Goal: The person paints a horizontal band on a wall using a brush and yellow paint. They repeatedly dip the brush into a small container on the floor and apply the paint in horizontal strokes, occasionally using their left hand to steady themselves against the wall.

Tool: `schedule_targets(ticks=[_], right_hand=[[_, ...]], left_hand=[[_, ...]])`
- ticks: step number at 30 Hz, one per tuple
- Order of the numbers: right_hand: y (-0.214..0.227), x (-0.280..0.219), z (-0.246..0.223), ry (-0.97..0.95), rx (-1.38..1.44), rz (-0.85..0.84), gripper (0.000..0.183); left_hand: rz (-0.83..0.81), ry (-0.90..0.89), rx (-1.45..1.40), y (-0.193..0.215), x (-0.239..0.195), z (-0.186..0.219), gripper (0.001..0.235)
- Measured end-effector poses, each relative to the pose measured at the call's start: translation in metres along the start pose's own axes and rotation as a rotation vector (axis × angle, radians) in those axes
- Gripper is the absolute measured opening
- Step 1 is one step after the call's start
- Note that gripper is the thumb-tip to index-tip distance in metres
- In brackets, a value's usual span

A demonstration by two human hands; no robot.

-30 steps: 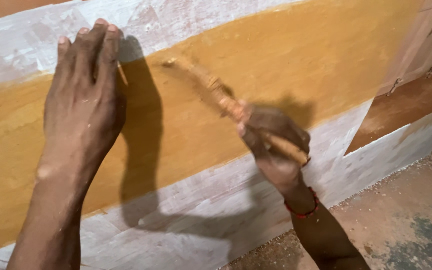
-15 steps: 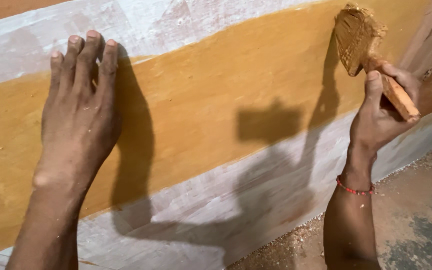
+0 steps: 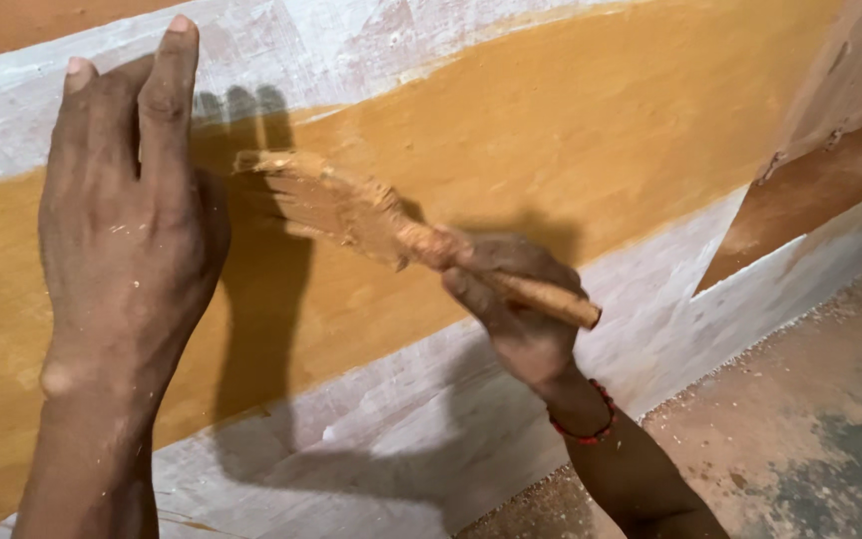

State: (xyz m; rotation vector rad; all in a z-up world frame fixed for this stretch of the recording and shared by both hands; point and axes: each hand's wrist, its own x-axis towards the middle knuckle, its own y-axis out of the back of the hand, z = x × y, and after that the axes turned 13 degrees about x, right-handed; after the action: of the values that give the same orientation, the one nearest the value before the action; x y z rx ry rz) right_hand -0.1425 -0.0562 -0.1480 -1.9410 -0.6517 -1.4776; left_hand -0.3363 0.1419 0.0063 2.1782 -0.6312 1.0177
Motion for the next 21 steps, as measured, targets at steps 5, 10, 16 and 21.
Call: schedule_targets(ticks=[5, 10, 16, 21], right_hand=[[0.047, 0.014, 0.017, -0.104, -0.317, 0.221, 0.012], [0.128, 0.042, 0.014, -0.056, -0.212, 0.432, 0.022], [0.211, 0.067, 0.03, 0.03, -0.419, 0.502, 0.016], [0.183, 0.056, 0.057, 0.021, -0.3, 0.363, 0.018]], left_hand=[[-0.114, -0.001, 0.032, -0.01, -0.003, -0.001, 0.088], [-0.21, 0.003, 0.045, -0.018, -0.005, 0.004, 0.085], [-0.236, 0.03, 0.017, -0.02, -0.007, 0.006, 0.084], [-0.27, 0.04, 0.074, -0.015, -0.001, 0.012, 0.087]])
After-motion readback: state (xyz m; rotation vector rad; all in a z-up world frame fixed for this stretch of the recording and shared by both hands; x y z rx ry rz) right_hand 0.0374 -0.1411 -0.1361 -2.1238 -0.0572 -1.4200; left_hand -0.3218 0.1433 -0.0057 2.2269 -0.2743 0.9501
